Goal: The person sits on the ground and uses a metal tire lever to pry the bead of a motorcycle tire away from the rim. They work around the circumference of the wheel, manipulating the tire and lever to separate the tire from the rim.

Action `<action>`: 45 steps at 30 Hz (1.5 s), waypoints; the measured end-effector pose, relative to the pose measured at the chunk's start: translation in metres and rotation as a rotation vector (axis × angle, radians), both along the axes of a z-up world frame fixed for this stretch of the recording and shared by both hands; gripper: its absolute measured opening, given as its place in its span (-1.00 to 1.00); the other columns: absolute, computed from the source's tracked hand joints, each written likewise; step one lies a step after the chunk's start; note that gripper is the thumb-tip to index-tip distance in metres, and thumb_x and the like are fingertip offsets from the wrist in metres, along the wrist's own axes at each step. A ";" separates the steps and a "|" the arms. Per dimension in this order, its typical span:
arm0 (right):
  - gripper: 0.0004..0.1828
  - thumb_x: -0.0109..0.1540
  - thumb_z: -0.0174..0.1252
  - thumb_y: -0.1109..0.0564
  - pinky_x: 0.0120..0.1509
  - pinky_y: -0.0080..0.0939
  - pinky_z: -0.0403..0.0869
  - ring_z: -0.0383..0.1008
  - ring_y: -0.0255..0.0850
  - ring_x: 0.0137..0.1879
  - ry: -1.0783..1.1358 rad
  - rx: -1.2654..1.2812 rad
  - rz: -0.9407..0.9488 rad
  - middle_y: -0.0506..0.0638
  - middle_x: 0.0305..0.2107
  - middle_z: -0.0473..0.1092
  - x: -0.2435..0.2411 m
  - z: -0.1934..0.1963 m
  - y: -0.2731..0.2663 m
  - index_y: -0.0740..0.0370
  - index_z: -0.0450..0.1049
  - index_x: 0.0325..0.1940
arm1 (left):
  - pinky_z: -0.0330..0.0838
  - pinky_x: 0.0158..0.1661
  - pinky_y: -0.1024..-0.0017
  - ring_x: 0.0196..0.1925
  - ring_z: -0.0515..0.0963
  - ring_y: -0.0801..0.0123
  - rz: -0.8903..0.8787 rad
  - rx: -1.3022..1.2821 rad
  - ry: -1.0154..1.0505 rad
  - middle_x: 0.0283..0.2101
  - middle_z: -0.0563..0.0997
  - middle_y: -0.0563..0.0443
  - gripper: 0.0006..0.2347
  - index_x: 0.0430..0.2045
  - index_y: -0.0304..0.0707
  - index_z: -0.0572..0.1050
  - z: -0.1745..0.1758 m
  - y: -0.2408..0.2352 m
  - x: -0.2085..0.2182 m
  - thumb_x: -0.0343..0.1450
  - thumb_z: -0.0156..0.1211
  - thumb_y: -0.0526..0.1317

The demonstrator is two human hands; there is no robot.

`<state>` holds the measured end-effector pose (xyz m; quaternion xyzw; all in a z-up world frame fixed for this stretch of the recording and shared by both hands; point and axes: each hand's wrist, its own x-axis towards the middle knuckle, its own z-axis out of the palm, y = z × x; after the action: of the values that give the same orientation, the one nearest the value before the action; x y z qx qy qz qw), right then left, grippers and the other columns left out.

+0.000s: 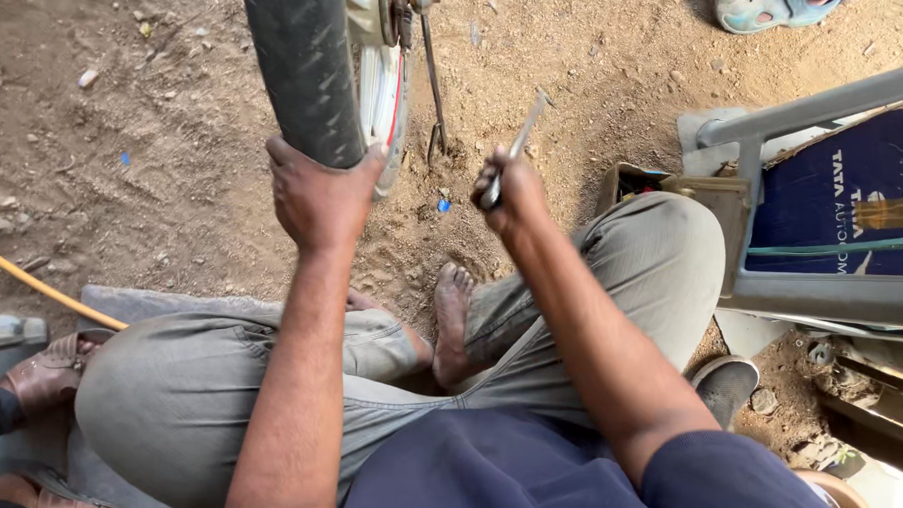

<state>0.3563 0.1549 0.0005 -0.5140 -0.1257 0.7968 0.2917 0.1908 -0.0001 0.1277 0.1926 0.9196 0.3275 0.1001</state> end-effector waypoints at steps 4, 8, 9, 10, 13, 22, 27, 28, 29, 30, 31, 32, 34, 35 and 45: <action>-0.80 0.41 0.04 0.11 -0.56 -0.32 0.26 0.21 -0.30 -0.55 -0.192 0.233 0.107 -0.04 -0.50 0.26 -0.002 -0.011 0.045 0.31 0.25 -0.07 | 0.54 -0.05 0.10 -0.07 0.62 -0.03 -0.035 0.033 0.101 -0.07 0.53 -0.30 -0.18 0.07 -0.54 0.23 -0.003 0.006 0.020 0.14 0.61 0.06; -0.68 0.39 0.00 0.01 -0.50 -0.29 0.35 0.25 -0.29 -0.50 -0.522 0.344 0.275 -0.02 -0.46 0.25 0.003 -0.049 0.065 0.27 0.18 0.07 | 0.53 -0.03 0.08 -0.05 0.63 -0.02 -0.030 0.078 0.086 -0.06 0.54 -0.29 -0.20 0.07 -0.51 0.24 -0.012 0.008 0.033 0.15 0.61 0.07; -0.64 0.39 -0.01 -0.01 -0.46 -0.30 0.40 0.25 -0.31 -0.47 -0.641 0.353 0.326 -0.02 -0.43 0.26 0.002 -0.063 0.067 0.26 0.19 0.15 | 0.53 -0.02 0.07 -0.04 0.63 -0.02 -0.028 0.090 0.083 -0.06 0.55 -0.28 -0.21 0.06 -0.49 0.26 -0.013 0.008 0.035 0.15 0.61 0.07; -0.57 0.36 0.03 0.02 -0.43 -0.28 0.42 0.29 -0.31 -0.44 -0.656 0.365 0.374 -0.04 -0.36 0.27 -0.001 -0.077 0.068 0.27 0.16 0.22 | 0.53 -0.01 0.08 -0.04 0.64 -0.01 -0.018 0.101 0.055 -0.05 0.55 -0.28 -0.21 0.08 -0.48 0.25 -0.014 0.008 0.035 0.15 0.60 0.06; -0.46 0.32 0.11 0.08 -0.36 -0.24 0.45 0.35 -0.29 -0.38 -0.698 0.393 0.552 0.01 -0.19 0.36 -0.013 -0.109 0.072 0.31 0.21 0.34 | 0.52 0.02 0.10 -0.03 0.64 -0.02 0.007 0.120 -0.016 -0.02 0.55 -0.31 -0.20 0.12 -0.47 0.23 -0.018 0.005 0.035 0.15 0.58 0.04; -0.45 0.27 0.24 0.07 -0.16 -0.21 0.52 0.52 -0.24 -0.26 -0.724 0.655 0.744 0.21 0.05 0.52 -0.098 -0.149 0.090 0.31 0.39 0.31 | 0.48 0.07 0.07 0.05 0.62 -0.11 0.010 0.154 -0.034 0.01 0.57 -0.39 -0.23 0.11 -0.52 0.27 -0.014 -0.012 0.015 0.14 0.61 -0.04; -0.29 0.35 0.30 -0.04 -0.15 -0.30 0.46 0.37 -0.43 -0.14 -0.449 0.860 0.776 0.13 0.03 0.37 -0.122 -0.174 0.110 0.26 0.13 0.44 | 0.48 0.10 0.14 0.07 0.62 -0.08 -0.006 0.185 -0.036 0.04 0.55 -0.40 -0.18 0.17 -0.58 0.21 -0.021 -0.016 0.009 0.17 0.62 -0.07; -0.44 0.37 0.23 -0.06 -0.20 -0.30 0.45 0.36 -0.40 -0.23 -0.454 0.795 0.822 0.08 -0.10 0.39 -0.120 -0.173 0.108 0.28 0.25 0.31 | 0.48 0.11 0.14 0.08 0.62 -0.08 -0.008 0.181 -0.025 0.05 0.55 -0.41 -0.18 0.18 -0.59 0.20 -0.024 -0.016 0.009 0.17 0.62 -0.08; -0.56 0.40 0.16 -0.08 -0.26 -0.30 0.45 0.35 -0.38 -0.31 -0.457 0.730 0.867 0.03 -0.24 0.42 -0.120 -0.168 0.107 0.30 0.38 0.18 | 0.47 0.11 0.14 0.09 0.61 -0.08 -0.010 0.176 -0.013 0.06 0.54 -0.41 -0.17 0.20 -0.60 0.20 -0.025 -0.017 0.010 0.18 0.63 -0.08; -0.60 0.43 0.09 -0.10 -0.31 -0.31 0.44 0.34 -0.35 -0.40 -0.460 0.676 0.910 -0.03 -0.37 0.44 -0.123 -0.159 0.111 0.30 0.51 0.05 | 0.47 0.12 0.14 0.10 0.61 -0.09 -0.012 0.181 0.002 0.07 0.54 -0.42 -0.16 0.21 -0.61 0.19 -0.027 -0.017 0.010 0.18 0.63 -0.08; -0.63 0.41 0.06 -0.10 -0.34 -0.29 0.42 0.31 -0.35 -0.42 -0.491 0.647 0.885 -0.06 -0.41 0.42 -0.124 -0.149 0.105 0.25 0.49 0.03 | 0.47 0.12 0.13 0.10 0.61 -0.09 -0.005 0.177 -0.007 0.07 0.54 -0.41 -0.17 0.20 -0.60 0.20 -0.028 -0.017 0.010 0.18 0.63 -0.09; -0.65 0.40 0.02 -0.11 -0.36 -0.28 0.39 0.29 -0.34 -0.44 -0.523 0.624 0.860 -0.09 -0.45 0.40 -0.123 -0.140 0.093 0.20 0.48 0.01 | 0.47 0.11 0.13 0.11 0.61 -0.09 0.005 0.178 -0.015 0.07 0.54 -0.41 -0.18 0.20 -0.59 0.22 -0.030 -0.017 0.012 0.17 0.63 -0.09; -0.66 0.41 -0.01 -0.11 -0.38 -0.27 0.37 0.26 -0.34 -0.46 -0.564 0.597 0.862 -0.11 -0.47 0.37 -0.119 -0.127 0.086 0.19 0.46 -0.02 | 0.46 0.11 0.12 0.11 0.61 -0.11 0.006 0.182 -0.014 0.08 0.54 -0.41 -0.18 0.19 -0.59 0.22 -0.035 -0.018 0.013 0.16 0.64 -0.10; -0.64 0.42 0.00 -0.11 -0.37 -0.28 0.37 0.26 -0.34 -0.46 -0.573 0.592 0.891 -0.10 -0.46 0.37 -0.116 -0.123 0.088 0.21 0.47 -0.02 | 0.46 0.12 0.12 0.11 0.60 -0.12 -0.001 0.186 -0.005 0.07 0.54 -0.42 -0.17 0.20 -0.59 0.22 -0.038 -0.019 0.014 0.16 0.65 -0.10; -0.54 0.39 -0.08 -0.18 -0.32 -0.09 0.38 0.26 -0.24 -0.44 -0.731 0.528 1.001 -0.01 -0.43 0.43 -0.098 -0.136 0.073 0.15 0.39 0.18 | 0.47 0.08 0.09 0.08 0.60 -0.12 -0.024 0.165 -0.094 0.04 0.53 -0.43 -0.18 0.17 -0.56 0.18 -0.039 -0.023 0.009 0.16 0.61 -0.08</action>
<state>0.2581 0.2283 -0.1350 -0.5419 -0.6301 0.5531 -0.0581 0.2000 -0.0234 0.0890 0.1956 0.8814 0.4095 0.1311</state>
